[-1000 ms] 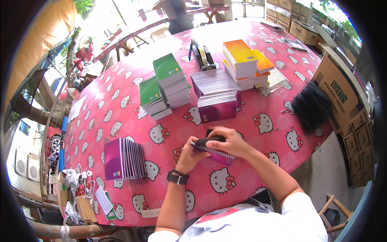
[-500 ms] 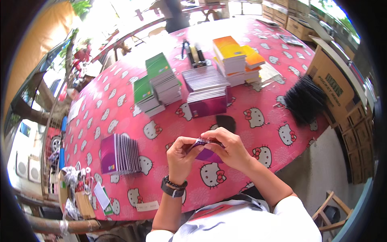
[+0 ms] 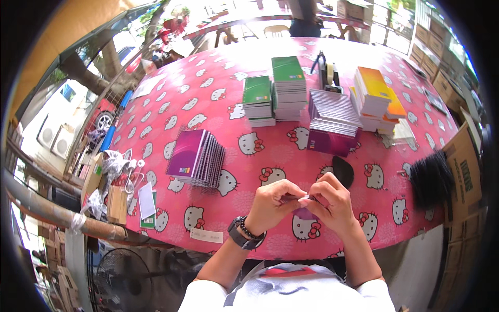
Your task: The person assembles small notepads by hand. The person picks up a purple cover, aligns it with a set of pages, and inserts a small black spiral binding through the holes by hand.
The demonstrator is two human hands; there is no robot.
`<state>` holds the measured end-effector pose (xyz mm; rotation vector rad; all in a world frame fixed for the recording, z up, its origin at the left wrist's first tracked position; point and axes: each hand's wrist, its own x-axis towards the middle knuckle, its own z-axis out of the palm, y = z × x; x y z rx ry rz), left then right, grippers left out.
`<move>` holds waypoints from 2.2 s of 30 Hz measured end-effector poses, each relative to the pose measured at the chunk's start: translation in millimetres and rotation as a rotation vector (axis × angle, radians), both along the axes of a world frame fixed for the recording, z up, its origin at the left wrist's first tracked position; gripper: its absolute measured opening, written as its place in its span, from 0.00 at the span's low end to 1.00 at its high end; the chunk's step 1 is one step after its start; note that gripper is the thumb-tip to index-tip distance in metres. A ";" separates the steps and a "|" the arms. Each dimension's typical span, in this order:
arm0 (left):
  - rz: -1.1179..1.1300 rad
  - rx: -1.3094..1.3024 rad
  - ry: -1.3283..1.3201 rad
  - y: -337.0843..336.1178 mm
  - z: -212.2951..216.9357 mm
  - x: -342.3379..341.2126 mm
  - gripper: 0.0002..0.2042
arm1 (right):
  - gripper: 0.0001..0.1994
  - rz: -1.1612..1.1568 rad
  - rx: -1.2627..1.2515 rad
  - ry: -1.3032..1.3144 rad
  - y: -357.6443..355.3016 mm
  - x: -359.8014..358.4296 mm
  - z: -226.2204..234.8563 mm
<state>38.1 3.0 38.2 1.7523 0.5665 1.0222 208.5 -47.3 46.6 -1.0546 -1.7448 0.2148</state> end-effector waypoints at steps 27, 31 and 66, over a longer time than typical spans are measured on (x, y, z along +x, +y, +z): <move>0.750 0.226 -0.224 21.4 12.5 -124.8 0.29 | 0.07 0.434 -0.138 0.110 95.8 -131.6 50.2; 0.492 -0.275 -0.417 18.4 14.8 -154.1 0.31 | 0.05 0.385 -0.304 0.540 133.2 -150.4 71.3; 1.016 -0.506 -0.871 134.0 -138.0 -187.2 0.37 | 0.26 0.231 -0.562 1.137 229.9 -232.9 -105.9</move>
